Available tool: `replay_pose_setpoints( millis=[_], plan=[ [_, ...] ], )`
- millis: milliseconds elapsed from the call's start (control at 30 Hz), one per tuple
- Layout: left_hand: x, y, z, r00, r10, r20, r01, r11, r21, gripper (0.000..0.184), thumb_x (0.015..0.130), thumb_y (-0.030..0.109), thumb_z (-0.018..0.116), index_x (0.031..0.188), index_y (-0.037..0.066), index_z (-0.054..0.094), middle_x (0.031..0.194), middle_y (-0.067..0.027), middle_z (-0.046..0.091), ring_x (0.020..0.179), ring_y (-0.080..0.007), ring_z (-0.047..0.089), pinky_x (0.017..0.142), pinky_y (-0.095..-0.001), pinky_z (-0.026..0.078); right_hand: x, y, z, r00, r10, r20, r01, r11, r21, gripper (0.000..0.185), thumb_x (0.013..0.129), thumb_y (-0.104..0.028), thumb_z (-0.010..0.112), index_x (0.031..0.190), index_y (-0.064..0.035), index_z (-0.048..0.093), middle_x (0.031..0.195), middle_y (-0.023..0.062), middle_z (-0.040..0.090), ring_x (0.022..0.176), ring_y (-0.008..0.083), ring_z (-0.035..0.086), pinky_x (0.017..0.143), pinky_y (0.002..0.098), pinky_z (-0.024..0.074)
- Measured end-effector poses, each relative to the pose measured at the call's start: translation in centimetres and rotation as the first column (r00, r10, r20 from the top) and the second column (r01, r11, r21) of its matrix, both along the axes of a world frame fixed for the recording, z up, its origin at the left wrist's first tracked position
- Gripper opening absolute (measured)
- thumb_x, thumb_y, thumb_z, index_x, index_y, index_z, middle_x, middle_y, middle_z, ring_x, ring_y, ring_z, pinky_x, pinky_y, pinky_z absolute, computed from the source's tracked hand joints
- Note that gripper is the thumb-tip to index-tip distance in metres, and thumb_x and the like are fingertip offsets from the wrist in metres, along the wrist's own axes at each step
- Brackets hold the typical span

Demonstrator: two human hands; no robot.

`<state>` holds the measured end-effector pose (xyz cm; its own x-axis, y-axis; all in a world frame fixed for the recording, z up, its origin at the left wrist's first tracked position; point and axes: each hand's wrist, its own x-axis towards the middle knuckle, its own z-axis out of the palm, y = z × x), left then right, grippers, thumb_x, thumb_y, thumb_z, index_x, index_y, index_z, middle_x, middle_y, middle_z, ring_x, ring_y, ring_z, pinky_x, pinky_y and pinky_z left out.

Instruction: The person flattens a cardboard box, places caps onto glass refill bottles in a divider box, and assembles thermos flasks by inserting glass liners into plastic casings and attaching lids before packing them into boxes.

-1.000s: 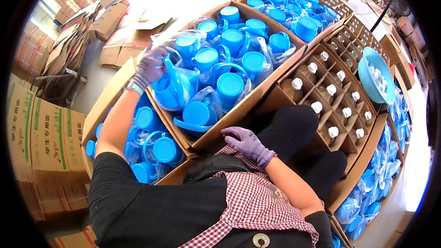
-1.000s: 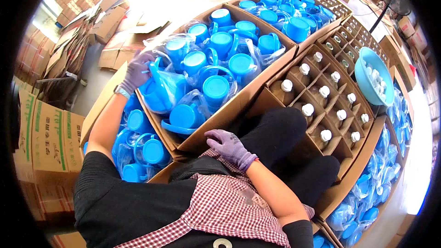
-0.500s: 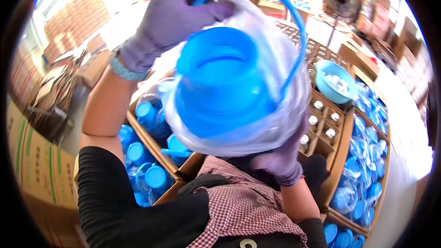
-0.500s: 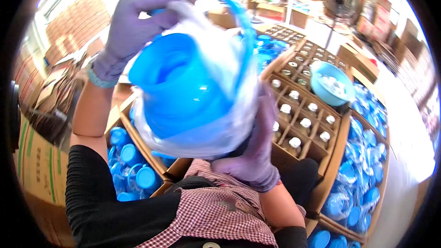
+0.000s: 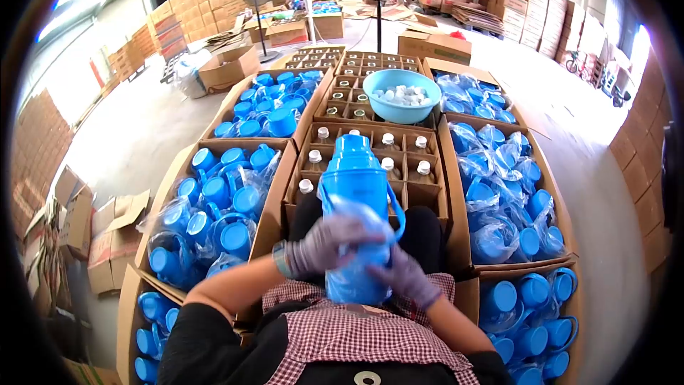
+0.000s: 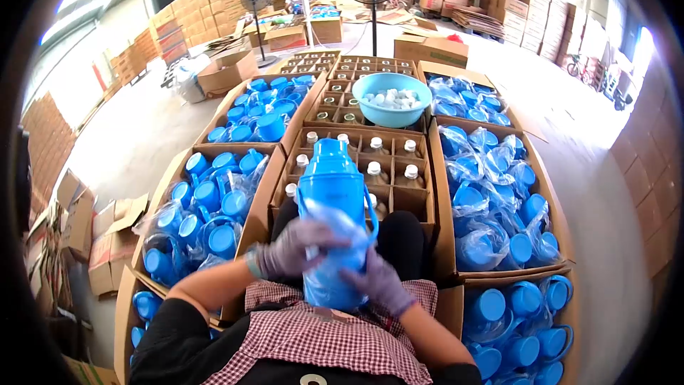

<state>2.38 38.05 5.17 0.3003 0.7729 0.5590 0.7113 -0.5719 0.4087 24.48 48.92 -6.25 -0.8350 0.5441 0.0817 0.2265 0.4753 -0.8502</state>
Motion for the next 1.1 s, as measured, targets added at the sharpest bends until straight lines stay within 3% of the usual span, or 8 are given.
replay_pose_setpoints(
  millis=[200,333,533,600,733,900,967,1100],
  plan=[
    [1.5,-4.5,-3.9,0.941,0.043,-0.336,-0.091,0.988,-0.127,0.052,0.076,0.013,0.070,0.127,0.023,0.069,0.100,0.0007,0.063,0.091,-0.0182,0.064,0.079,-0.0360,0.050,5.0,3.7,8.1,0.824,0.456,0.335,-0.442,0.889,-0.121,0.058,0.093,-0.028,0.073,0.139,0.0014,0.055,0.122,0.0234,0.066,0.103,0.0378,0.069,0.092,0.0421,0.0557],
    [1.6,-2.3,-3.7,0.946,-0.058,-0.318,0.007,0.987,-0.159,0.044,0.080,0.022,0.071,0.124,0.022,0.070,0.101,0.0003,0.064,0.095,-0.0185,0.064,0.080,-0.0365,0.050,-5.5,6.2,14.2,0.811,-0.079,-0.580,0.354,0.856,0.377,0.037,0.084,-0.022,0.077,0.120,-0.0121,0.071,0.129,0.0127,0.065,0.125,0.0367,0.057,0.106,0.0472,0.0449],
    [-6.0,1.7,-1.7,0.970,-0.156,0.185,0.150,0.988,0.042,0.035,0.085,0.001,0.070,0.120,0.004,0.070,0.113,-0.0099,0.070,0.106,-0.0252,0.068,0.089,-0.0369,0.053,-12.4,7.0,10.0,0.955,0.005,-0.297,0.208,0.704,0.679,0.050,0.078,-0.029,0.080,0.125,-0.0169,0.069,0.137,0.0098,0.061,0.134,0.0381,0.051,0.115,0.0576,0.0337],
    [-9.8,3.3,-3.7,0.731,0.308,0.609,-0.392,0.920,0.005,0.037,0.092,0.003,0.063,0.130,0.001,0.065,0.125,-0.0140,0.069,0.118,-0.0235,0.065,0.099,-0.0359,0.051,-12.2,7.6,10.4,0.967,-0.021,-0.254,0.187,0.735,0.651,0.052,0.077,-0.029,0.080,0.126,-0.0144,0.069,0.136,0.0105,0.063,0.136,0.0389,0.051,0.117,0.0571,0.0335],
    [-13.3,11.2,-12.6,0.279,0.244,0.929,0.239,0.919,-0.314,0.065,0.108,0.047,0.045,0.144,-0.006,0.052,0.140,-0.0169,0.062,0.130,-0.0248,0.057,0.114,-0.0387,0.040,-13.0,7.6,11.0,0.978,-0.025,-0.207,0.147,0.791,0.594,0.051,0.080,-0.030,0.080,0.127,-0.0133,0.069,0.135,0.0105,0.064,0.137,0.0394,0.051,0.118,0.0577,0.0329],
    [-10.8,9.7,-4.6,0.835,0.275,0.476,-0.256,0.961,-0.107,0.092,0.097,0.075,0.042,0.131,-0.007,0.065,0.132,-0.0245,0.065,0.131,-0.0417,0.055,0.117,-0.0535,0.033,-11.5,14.2,4.0,0.764,-0.301,-0.571,0.223,0.953,-0.205,0.023,0.101,-0.017,0.060,0.108,-0.0021,0.076,0.110,0.0221,0.074,0.113,0.0315,0.070,0.104,0.0457,0.0513],
    [-9.2,9.3,-2.4,0.955,-0.158,0.250,0.148,0.987,0.061,0.079,0.104,0.065,0.036,0.128,-0.003,0.068,0.129,-0.0236,0.066,0.128,-0.0427,0.058,0.115,-0.0571,0.033,-9.9,19.9,-2.3,0.946,-0.264,0.185,0.303,0.924,-0.231,0.031,0.105,-0.018,0.054,0.102,0.0054,0.075,0.106,0.0178,0.076,0.106,0.0232,0.071,0.096,0.0366,0.0546],
    [-12.2,10.5,-8.4,0.514,0.340,0.787,-0.179,0.940,-0.290,0.077,0.108,0.059,0.032,0.149,-0.004,0.048,0.149,-0.0230,0.054,0.145,-0.0363,0.044,0.125,-0.0504,0.024,-10.8,15.5,4.5,0.786,-0.345,-0.513,0.237,0.935,-0.264,0.057,0.106,-0.043,0.053,0.134,0.0056,0.062,0.137,0.0222,0.063,0.131,0.0313,0.058,0.113,0.0407,0.0427]
  ],
)
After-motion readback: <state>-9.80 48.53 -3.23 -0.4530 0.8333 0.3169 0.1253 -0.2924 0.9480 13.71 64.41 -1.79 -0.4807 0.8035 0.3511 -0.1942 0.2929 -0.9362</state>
